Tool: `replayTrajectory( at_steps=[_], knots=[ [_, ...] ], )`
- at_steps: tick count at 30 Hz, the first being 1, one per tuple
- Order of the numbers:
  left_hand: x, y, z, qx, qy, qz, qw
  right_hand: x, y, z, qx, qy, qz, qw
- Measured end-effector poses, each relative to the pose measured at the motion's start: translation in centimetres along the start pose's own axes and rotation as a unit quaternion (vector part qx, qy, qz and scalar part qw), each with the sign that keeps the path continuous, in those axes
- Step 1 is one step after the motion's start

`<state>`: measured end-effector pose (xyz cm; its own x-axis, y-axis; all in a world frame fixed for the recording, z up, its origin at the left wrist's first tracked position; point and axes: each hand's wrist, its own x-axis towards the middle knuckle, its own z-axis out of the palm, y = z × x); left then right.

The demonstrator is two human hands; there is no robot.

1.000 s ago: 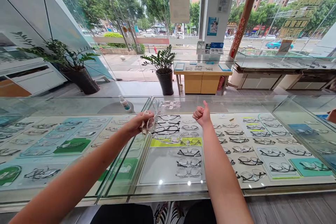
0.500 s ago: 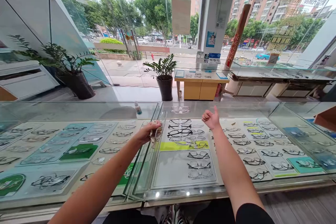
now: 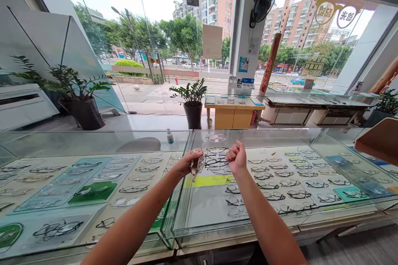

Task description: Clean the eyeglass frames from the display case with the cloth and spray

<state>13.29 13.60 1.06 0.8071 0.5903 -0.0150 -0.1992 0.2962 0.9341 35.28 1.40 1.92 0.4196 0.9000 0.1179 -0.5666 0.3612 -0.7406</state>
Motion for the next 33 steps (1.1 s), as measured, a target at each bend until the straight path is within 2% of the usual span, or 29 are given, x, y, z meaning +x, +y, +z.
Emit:
replayTrajectory(
  at_steps=[2,6,13,19,25,29,33],
  knots=[
    [-0.3,0.0,0.5,0.007,0.004,0.004,1.000,-1.5,1.1,1.3,0.017,-0.030,0.010,0.999],
    [-0.4,0.3,2.0,0.016,0.021,0.006,1.000,-2.8,1.7,2.7,0.001,-0.008,0.012,1.000],
    [0.2,1.6,3.5,-0.012,0.069,0.044,0.997,-0.6,0.6,3.7,-0.038,0.014,-0.031,0.999],
    [-1.0,0.4,3.5,-0.001,0.087,0.050,0.995,-0.7,2.2,3.2,-0.046,-0.005,0.007,0.999],
    [-1.5,-0.2,4.8,0.014,0.094,0.056,0.994,-2.0,2.9,3.4,-0.064,-0.052,0.043,0.996],
    [-1.7,0.1,5.2,0.003,0.095,0.050,0.994,-2.3,2.6,4.0,-0.058,-0.055,0.065,0.995],
    [-1.9,0.6,5.3,-0.004,0.102,0.055,0.993,-2.7,1.2,4.3,0.011,-0.065,0.091,0.994]
  ],
)
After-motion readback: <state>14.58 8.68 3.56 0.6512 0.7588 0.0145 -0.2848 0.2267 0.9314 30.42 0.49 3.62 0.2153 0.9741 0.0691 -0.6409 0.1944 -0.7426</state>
